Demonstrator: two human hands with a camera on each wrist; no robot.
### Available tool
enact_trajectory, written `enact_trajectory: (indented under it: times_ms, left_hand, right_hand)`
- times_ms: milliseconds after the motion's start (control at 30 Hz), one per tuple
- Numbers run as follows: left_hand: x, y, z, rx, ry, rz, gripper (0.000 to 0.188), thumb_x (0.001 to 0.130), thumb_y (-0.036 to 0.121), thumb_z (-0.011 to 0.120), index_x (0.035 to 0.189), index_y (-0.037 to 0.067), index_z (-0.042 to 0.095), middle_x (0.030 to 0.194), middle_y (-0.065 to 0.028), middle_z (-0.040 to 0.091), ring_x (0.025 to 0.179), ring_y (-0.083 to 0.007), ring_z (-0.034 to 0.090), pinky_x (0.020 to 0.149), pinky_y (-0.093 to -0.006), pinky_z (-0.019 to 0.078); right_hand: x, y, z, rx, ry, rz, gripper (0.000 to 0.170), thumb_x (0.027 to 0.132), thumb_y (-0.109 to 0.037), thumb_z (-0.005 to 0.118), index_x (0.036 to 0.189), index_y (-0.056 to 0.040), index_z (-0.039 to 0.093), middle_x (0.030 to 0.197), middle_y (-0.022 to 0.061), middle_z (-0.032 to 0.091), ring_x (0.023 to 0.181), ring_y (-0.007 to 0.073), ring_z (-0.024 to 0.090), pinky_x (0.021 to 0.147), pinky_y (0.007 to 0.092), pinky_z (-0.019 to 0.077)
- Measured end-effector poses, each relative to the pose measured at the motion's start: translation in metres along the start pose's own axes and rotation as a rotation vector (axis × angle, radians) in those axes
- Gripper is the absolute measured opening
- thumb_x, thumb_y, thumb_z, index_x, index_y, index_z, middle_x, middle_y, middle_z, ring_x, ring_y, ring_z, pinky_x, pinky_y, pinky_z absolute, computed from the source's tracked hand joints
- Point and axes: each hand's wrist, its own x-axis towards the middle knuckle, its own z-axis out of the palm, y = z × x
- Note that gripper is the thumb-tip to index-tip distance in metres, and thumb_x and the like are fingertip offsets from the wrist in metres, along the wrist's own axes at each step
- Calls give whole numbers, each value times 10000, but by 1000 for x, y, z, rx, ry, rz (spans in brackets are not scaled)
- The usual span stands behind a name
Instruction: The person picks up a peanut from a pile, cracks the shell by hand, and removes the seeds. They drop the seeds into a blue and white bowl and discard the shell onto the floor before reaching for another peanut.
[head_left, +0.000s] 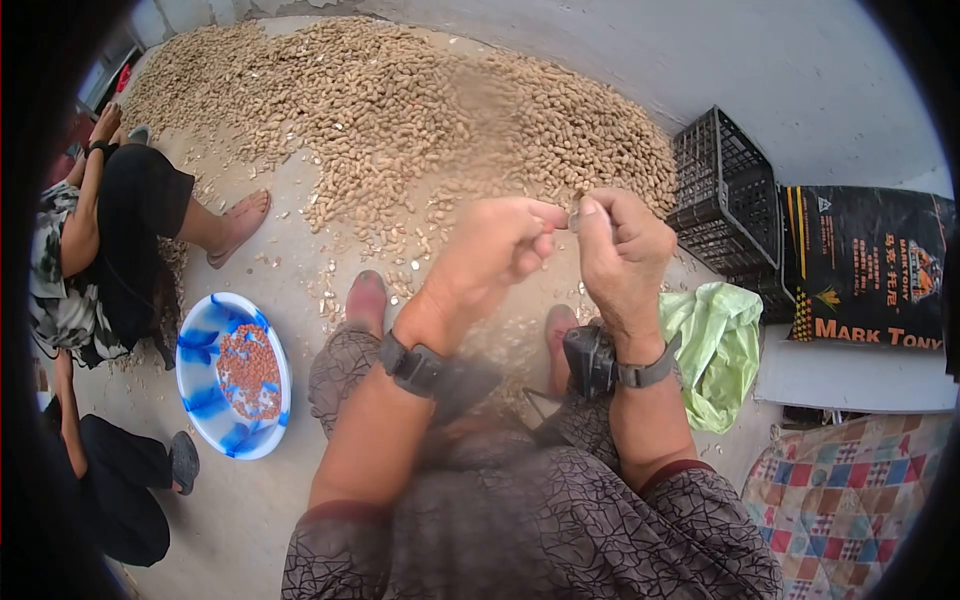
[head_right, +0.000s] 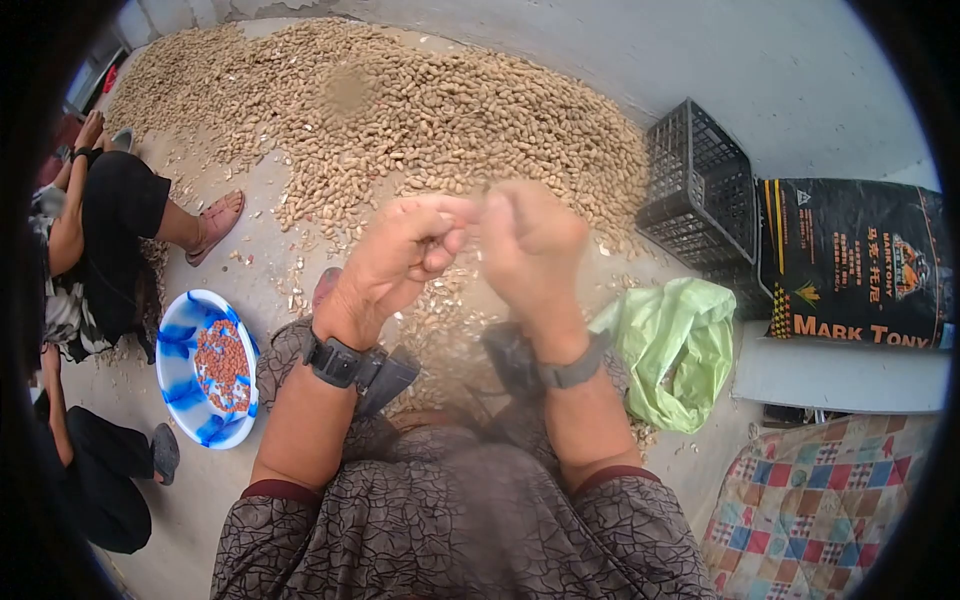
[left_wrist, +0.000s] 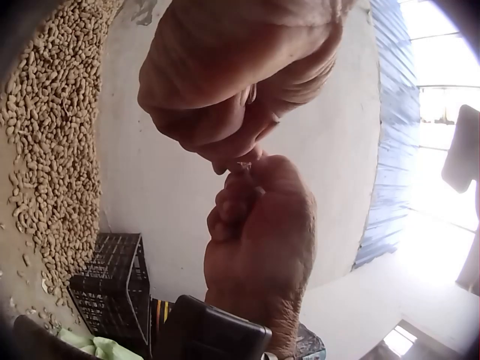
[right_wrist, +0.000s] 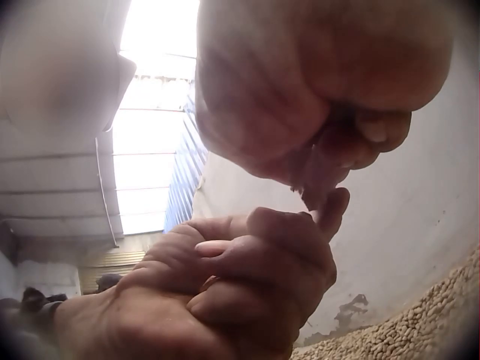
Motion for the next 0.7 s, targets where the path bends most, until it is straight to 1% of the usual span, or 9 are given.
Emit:
enact_trajectory:
  times_ms: [100,133,167,233,267,333,400,600,700]
  left_hand:
    - [0,3,-6,-170,97,2,208,869,118,467,906,-50,585,660,-39,552,462,-60,440,359,-154,313]
    - [-1,4,-7,-170,97,1,208,869,118,467,906,-50,585,660,-39,552,462,-60,440,359,-154,313]
    - [-2,6,-7,-188,114,33,229,886,146,465,899,-50,583,661,-46,558,454,-66,447,350,-152,310]
    - [-4,9,-6,-203,129,60,254,904,174,462,891,-50,581,663,-53,563,446,-72,453,342,-150,307]
    - [-4,10,-4,-167,154,54,262,913,183,461,880,-47,582,657,-50,564,450,-65,460,343,-145,311]
    - [-4,9,-4,-135,174,48,271,923,193,460,868,-43,583,651,-47,566,453,-58,468,344,-140,314]
    - [-2,5,-6,-13,8,39,259,920,180,476,938,-42,608,655,-27,567,462,-34,463,343,-131,306]
    - [-8,-3,11,257,-127,107,284,887,114,529,1135,-10,592,701,16,573,498,3,435,423,-120,326]
    - [-9,-8,14,279,-128,135,232,856,128,523,994,-19,636,702,12,589,653,-23,495,511,-155,361]
  right_hand:
    - [6,1,-9,81,-16,208,78,809,-32,563,771,6,620,557,52,569,458,103,491,444,242,393]
    - [9,6,-13,63,-143,205,262,882,-204,542,815,30,639,566,11,556,503,50,452,453,216,352]
    - [10,7,-14,62,-143,207,262,882,-204,542,815,30,639,566,11,556,503,50,452,453,216,352]
    - [11,7,-17,40,-417,415,483,918,-390,446,817,40,642,583,36,588,481,60,443,438,221,341]
    - [10,8,-13,18,-390,484,636,928,-506,328,877,52,629,601,66,601,436,60,409,401,218,314]
    - [14,3,-14,140,-384,558,636,930,-506,321,928,60,610,608,81,601,422,58,395,386,212,301]
    - [16,8,-14,335,-397,649,672,932,-532,291,1057,79,541,639,107,600,385,45,358,349,192,267]
    - [6,14,0,475,-340,763,656,947,-532,251,1060,59,513,714,95,608,405,46,413,350,167,288]
    - [8,6,3,471,-346,833,635,948,-529,259,1056,42,516,729,90,606,435,54,456,361,159,307]
